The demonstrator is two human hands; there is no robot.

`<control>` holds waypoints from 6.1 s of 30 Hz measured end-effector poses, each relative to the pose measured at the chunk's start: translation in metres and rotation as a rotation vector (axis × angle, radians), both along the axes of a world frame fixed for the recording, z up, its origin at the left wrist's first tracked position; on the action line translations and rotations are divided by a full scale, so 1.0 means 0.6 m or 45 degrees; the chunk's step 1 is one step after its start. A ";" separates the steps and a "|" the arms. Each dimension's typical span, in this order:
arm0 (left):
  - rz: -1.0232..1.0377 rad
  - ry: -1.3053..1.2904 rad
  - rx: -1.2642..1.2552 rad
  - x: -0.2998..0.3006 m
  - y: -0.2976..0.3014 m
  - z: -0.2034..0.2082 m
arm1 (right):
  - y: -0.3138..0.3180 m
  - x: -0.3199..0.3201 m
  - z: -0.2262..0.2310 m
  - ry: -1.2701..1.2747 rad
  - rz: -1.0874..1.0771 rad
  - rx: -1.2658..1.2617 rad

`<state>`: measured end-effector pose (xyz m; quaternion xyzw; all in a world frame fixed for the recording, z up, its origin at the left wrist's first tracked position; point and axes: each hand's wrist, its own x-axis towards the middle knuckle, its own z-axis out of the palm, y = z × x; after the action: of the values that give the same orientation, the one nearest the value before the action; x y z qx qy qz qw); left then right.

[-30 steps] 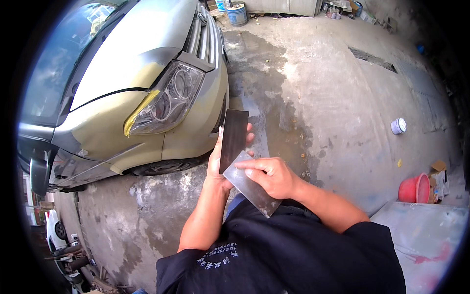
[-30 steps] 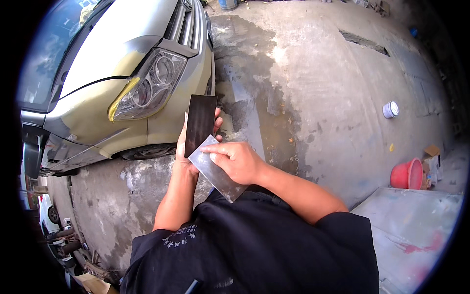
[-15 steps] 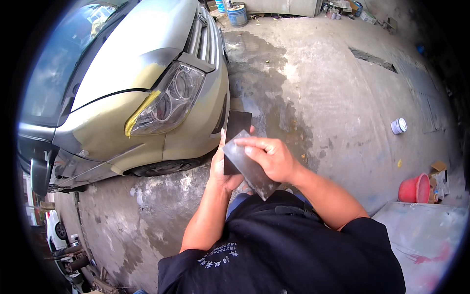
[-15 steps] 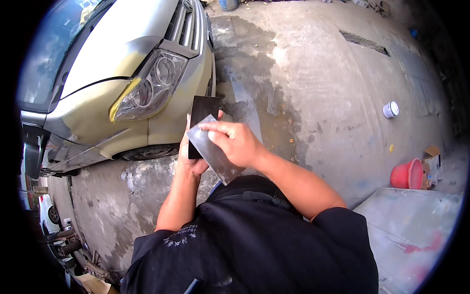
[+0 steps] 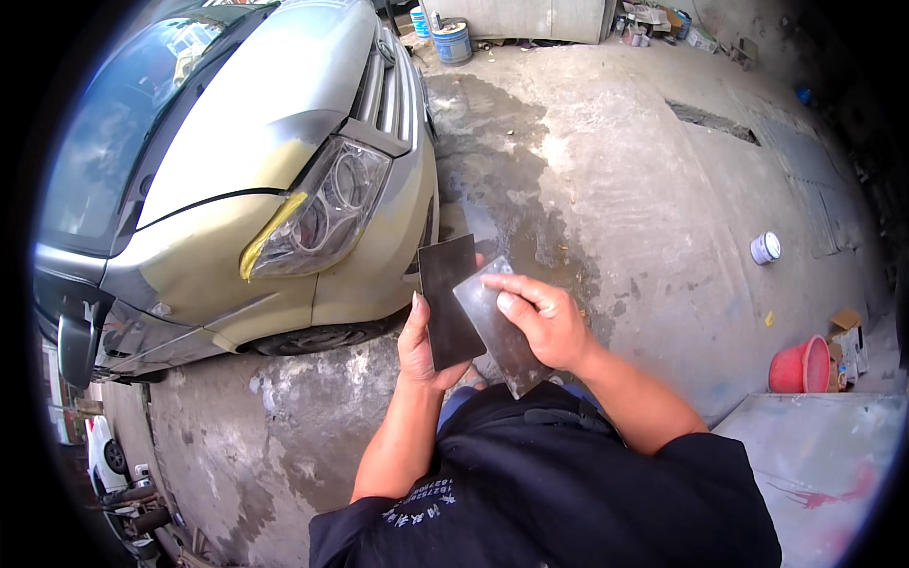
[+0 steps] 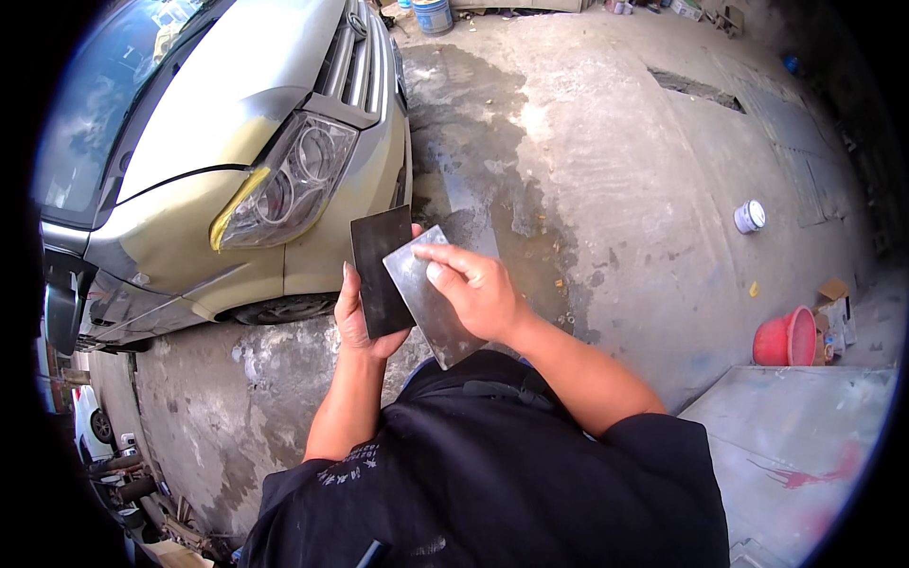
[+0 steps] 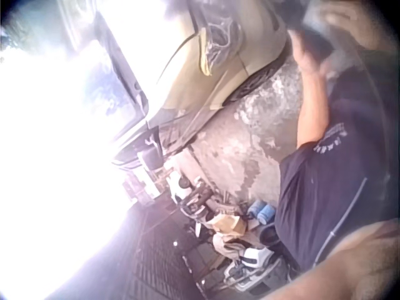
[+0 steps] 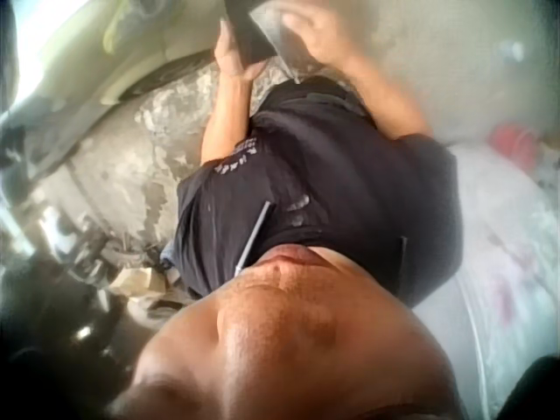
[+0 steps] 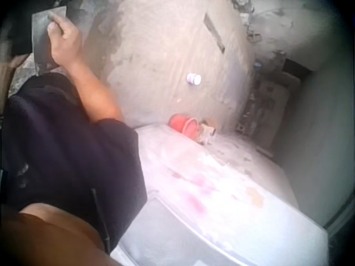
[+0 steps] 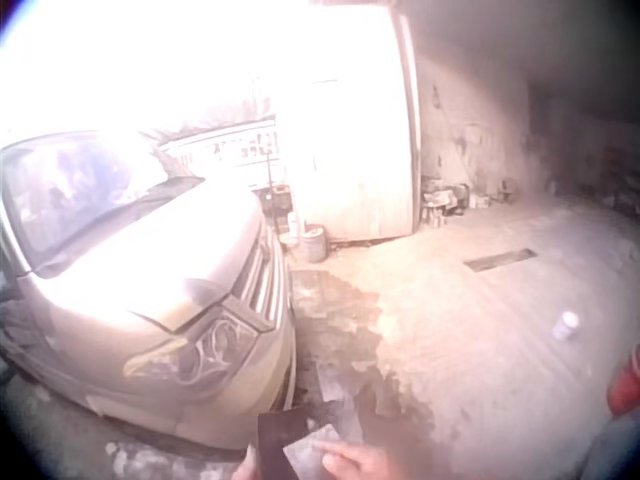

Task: The person inspects the front bumper of a gold van, touching the surface to check for imperfections. They then retrieve a container of body filler and a tube of hardener, mixing the two substances together on a metal putty knife to prepare the compound for application.

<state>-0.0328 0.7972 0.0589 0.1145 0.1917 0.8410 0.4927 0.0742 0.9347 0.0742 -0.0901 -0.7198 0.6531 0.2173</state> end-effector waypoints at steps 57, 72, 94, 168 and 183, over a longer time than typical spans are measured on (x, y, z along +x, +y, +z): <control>-0.785 0.165 -0.290 -0.045 -0.058 -0.026 | 0.138 -0.022 0.012 -0.121 0.436 -0.707; -0.662 0.189 -0.277 -0.051 -0.067 -0.043 | 0.072 0.022 0.010 -0.314 0.357 0.523; 0.104 0.522 -0.665 0.027 -0.011 -0.017 | -0.003 -0.004 -0.016 -0.424 0.119 -0.002; 0.234 0.531 -0.203 -0.006 0.028 0.032 | 0.016 -0.012 0.008 0.021 -0.005 0.125; 0.309 1.169 -0.379 -0.017 0.028 0.010 | -0.003 -0.035 0.014 0.181 0.191 -0.423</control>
<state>-0.0428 0.8140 0.0648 0.3781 0.5189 0.7187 0.2670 0.0531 0.9327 0.0824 -0.0245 -0.5896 0.7820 0.2007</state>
